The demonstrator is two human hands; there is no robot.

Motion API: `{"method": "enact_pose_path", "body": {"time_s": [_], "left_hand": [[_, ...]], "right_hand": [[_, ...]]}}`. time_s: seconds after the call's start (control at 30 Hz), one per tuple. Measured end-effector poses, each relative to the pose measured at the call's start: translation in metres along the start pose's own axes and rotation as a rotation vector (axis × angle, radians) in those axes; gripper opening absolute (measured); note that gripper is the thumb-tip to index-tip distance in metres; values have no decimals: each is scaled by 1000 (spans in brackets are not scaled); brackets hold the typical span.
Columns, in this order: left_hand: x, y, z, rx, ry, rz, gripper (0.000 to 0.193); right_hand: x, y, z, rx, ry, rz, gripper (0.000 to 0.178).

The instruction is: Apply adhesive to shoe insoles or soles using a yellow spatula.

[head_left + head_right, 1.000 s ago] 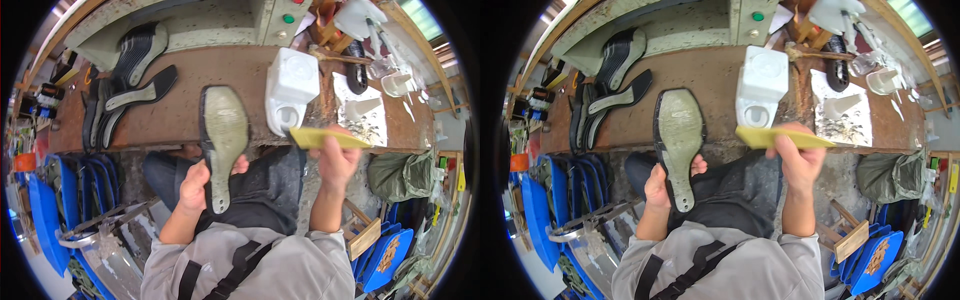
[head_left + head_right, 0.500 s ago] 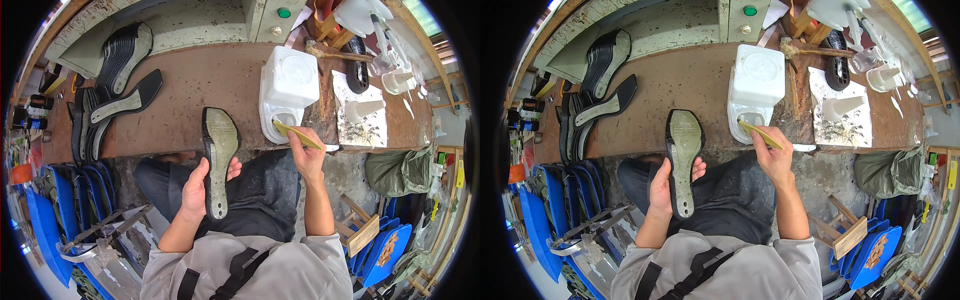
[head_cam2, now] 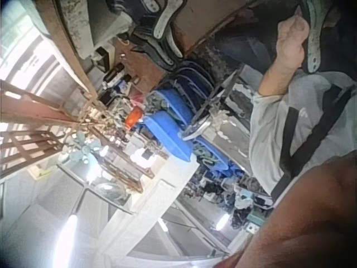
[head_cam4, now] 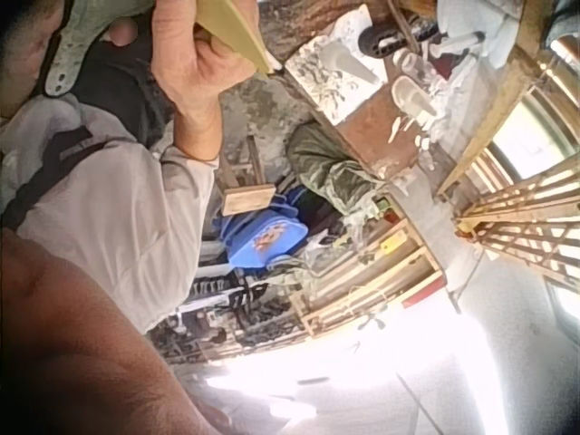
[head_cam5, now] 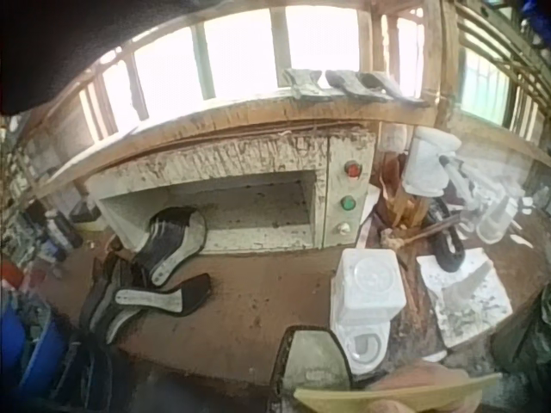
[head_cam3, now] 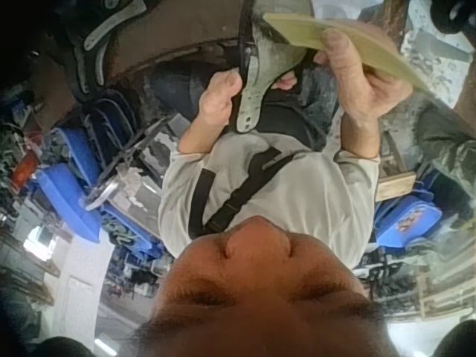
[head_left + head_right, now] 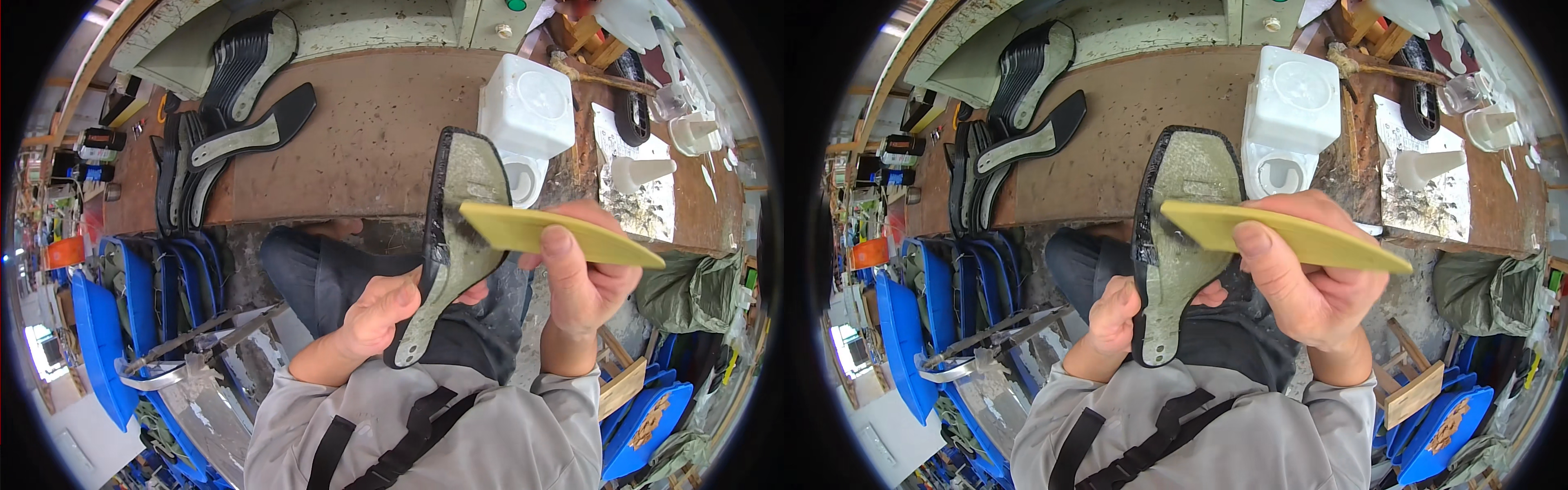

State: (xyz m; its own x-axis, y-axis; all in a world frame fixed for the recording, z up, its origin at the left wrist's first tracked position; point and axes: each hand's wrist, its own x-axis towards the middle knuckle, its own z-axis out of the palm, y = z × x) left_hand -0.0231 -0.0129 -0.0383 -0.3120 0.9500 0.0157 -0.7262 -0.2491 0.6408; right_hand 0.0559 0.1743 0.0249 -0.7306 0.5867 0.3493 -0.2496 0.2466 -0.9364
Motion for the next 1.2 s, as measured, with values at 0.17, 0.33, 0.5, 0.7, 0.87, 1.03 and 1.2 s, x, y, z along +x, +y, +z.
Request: {"method": "enact_pose_path", "body": {"time_s": [0.17, 0.33, 0.5, 0.7, 0.87, 1.03, 1.2], "left_hand": [[-6, 12, 21, 54, 94, -20, 70], [-13, 17, 28, -19, -44, 29, 54], [-18, 20, 43, 3, 117, -51, 68], [-22, 20, 47, 45, 109, -72, 69], [-22, 18, 58, -20, 121, -60, 70], [-20, 22, 67, -94, 132, -76, 71], [-17, 24, 77, -117, 181, -75, 74]], "right_hand": [[-5, -10, -1, -228, -137, -370, 25], [-14, -22, -4, -85, -172, -392, 20], [-21, -24, -6, -92, -214, -588, 23], [-28, -31, -7, -126, -218, -639, 26], [-35, -32, -6, -113, -222, -656, 27], [-40, -35, -3, -115, -227, -665, 27], [-51, -35, -2, -94, -156, -632, 26]]}}
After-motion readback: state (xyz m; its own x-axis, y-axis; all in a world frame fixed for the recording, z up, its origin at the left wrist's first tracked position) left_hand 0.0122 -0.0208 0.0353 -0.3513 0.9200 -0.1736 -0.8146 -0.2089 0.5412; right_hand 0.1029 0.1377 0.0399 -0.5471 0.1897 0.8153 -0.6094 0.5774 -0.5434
